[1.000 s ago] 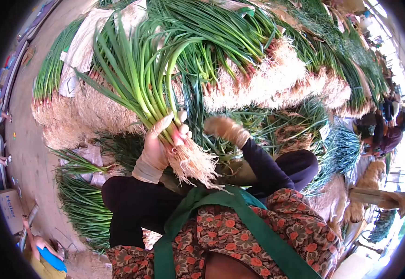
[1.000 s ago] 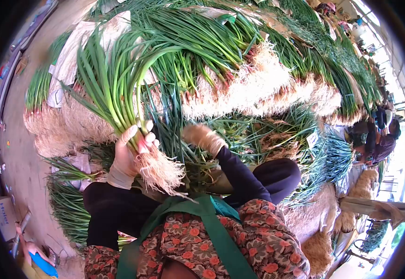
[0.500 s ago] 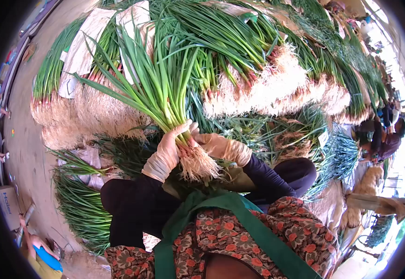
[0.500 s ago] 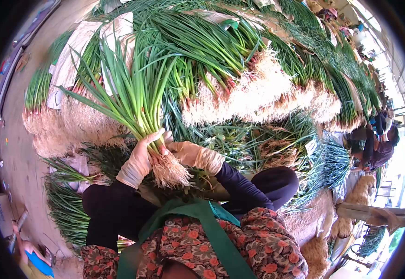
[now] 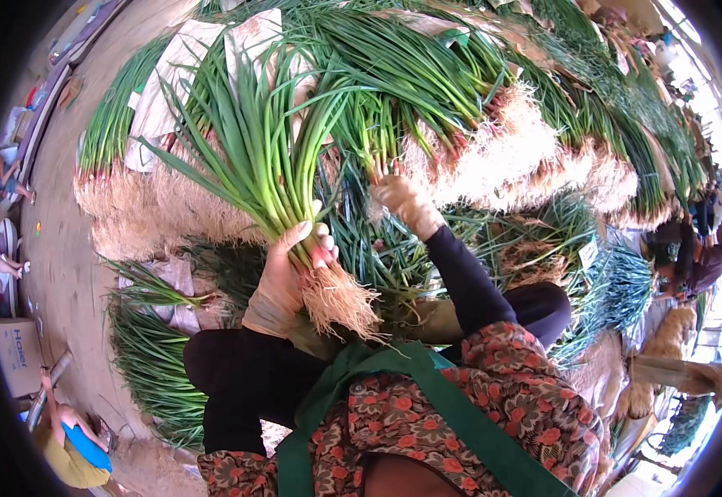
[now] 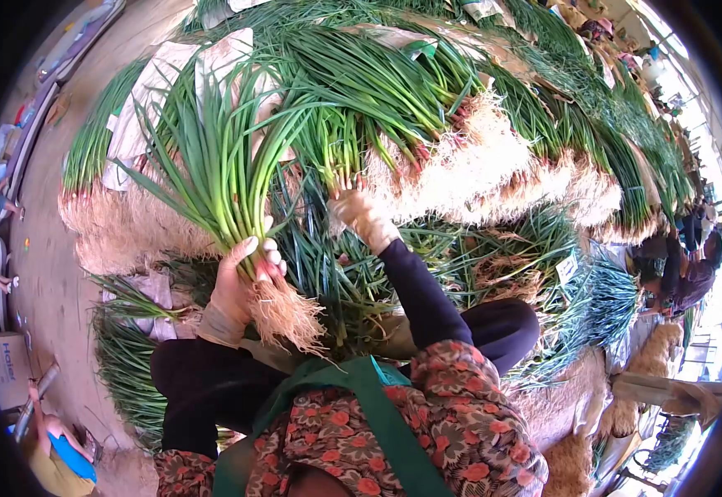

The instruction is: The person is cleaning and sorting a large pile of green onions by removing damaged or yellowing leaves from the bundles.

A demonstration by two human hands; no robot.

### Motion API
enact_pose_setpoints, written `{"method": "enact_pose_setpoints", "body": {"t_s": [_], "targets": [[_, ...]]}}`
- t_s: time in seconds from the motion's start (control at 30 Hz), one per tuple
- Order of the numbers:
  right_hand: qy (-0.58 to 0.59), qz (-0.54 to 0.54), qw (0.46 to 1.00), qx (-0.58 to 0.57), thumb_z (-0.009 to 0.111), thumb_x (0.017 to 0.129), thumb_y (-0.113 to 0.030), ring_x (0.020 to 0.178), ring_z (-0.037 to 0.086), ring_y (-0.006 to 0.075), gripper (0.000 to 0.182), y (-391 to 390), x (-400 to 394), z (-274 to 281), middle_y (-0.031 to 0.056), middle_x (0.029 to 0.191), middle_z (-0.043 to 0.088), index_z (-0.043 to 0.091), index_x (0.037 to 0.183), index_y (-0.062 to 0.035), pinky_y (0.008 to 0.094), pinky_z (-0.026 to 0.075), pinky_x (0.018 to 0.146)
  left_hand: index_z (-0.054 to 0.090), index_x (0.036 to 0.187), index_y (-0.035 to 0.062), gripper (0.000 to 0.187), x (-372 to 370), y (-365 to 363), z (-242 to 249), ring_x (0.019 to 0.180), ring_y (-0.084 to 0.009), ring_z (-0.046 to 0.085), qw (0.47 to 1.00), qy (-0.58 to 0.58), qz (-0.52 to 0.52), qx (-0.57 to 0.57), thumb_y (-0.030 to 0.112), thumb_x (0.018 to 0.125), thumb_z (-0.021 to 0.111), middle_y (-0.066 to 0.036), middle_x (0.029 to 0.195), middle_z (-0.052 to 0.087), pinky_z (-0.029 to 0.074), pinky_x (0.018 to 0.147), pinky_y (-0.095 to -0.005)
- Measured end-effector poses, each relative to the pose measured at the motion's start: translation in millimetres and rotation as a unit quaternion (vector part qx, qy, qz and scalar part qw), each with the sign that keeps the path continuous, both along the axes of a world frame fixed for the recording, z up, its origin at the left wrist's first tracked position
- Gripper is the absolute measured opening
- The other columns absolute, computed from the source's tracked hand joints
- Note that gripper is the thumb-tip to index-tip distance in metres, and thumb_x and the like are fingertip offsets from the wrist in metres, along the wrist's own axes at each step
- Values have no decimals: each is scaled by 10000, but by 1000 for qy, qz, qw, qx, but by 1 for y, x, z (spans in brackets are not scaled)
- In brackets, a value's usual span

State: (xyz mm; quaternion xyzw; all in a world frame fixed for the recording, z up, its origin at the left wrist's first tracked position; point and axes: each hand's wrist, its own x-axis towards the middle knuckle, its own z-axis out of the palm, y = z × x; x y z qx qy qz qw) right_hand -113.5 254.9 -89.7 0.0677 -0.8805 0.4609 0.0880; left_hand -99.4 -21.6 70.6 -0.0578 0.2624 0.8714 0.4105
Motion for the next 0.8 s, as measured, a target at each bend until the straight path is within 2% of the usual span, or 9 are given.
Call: {"method": "enact_pose_setpoints", "body": {"t_s": [0.07,0.2,0.33,0.43,0.47,0.53,0.63,0.7,0.8], "targets": [[-136,-215,956,148,490,862,-231,469,549,240,244,-51,41,103,87,553,554,622,830,-28,330,424,434,365,1300,2,535,3,2,-3,948,-246,568,997,-18,1,-74,226,849,546,-105,1006,562,460,860,-409],[-15,-108,910,400,524,866,-332,521,576,303,237,-98,91,91,125,608,586,590,845,-105,419,443,474,399,1266,-17,509,-6,2,-35,875,-274,590,984,19,-138,-110,213,839,554,-194,1177,545,451,911,-399],[11,-56,968,244,556,846,-277,771,633,277,180,-83,94,59,68,789,649,608,945,-137,460,420,869,469,1144,15,376,4,9,-47,833,-266,590,994,20,-61,-91,167,819,579,-98,871,581,488,811,-380],[-29,-144,979,-139,562,871,-207,730,611,208,159,-28,85,0,86,812,640,602,957,-79,361,447,816,484,1118,41,352,6,-2,-34,766,-218,565,993,-4,-67,-100,182,815,595,-67,803,555,477,750,-378],[-138,-243,947,-158,563,878,-175,726,595,188,160,-16,89,6,85,833,635,591,980,-54,323,457,780,486,1119,44,352,4,-4,-30,750,-211,559,993,-9,-69,-100,188,817,596,-63,800,555,474,734,-373],[44,-301,950,-76,578,871,-114,744,578,184,240,-5,84,-16,91,935,621,543,1082,-5,284,472,679,481,1152,42,381,4,-6,-26,736,-198,550,995,-7,-71,-72,213,830,590,-51,801,552,461,713,-367],[104,-120,986,52,491,886,-104,685,585,186,302,21,70,-69,77,842,614,490,1165,10,288,468,591,470,1175,19,413,2,-6,-28,736,-199,542,995,-12,-87,-37,228,837,582,-51,802,546,454,713,-362],[-136,16,988,-64,488,899,-161,629,582,156,235,28,62,-53,51,739,607,541,1069,-8,289,466,546,462,1189,3,436,2,-4,-30,724,-203,532,995,-10,-91,-31,235,840,581,-53,797,535,451,707,-362],[-234,-81,957,-148,594,849,-302,602,610,203,325,-28,72,7,99,730,633,624,939,9,301,474,549,441,1219,-20,470,7,1,-23,1043,-319,552,991,2,-81,-108,244,850,565,-165,1093,580,451,879,-415]]}}
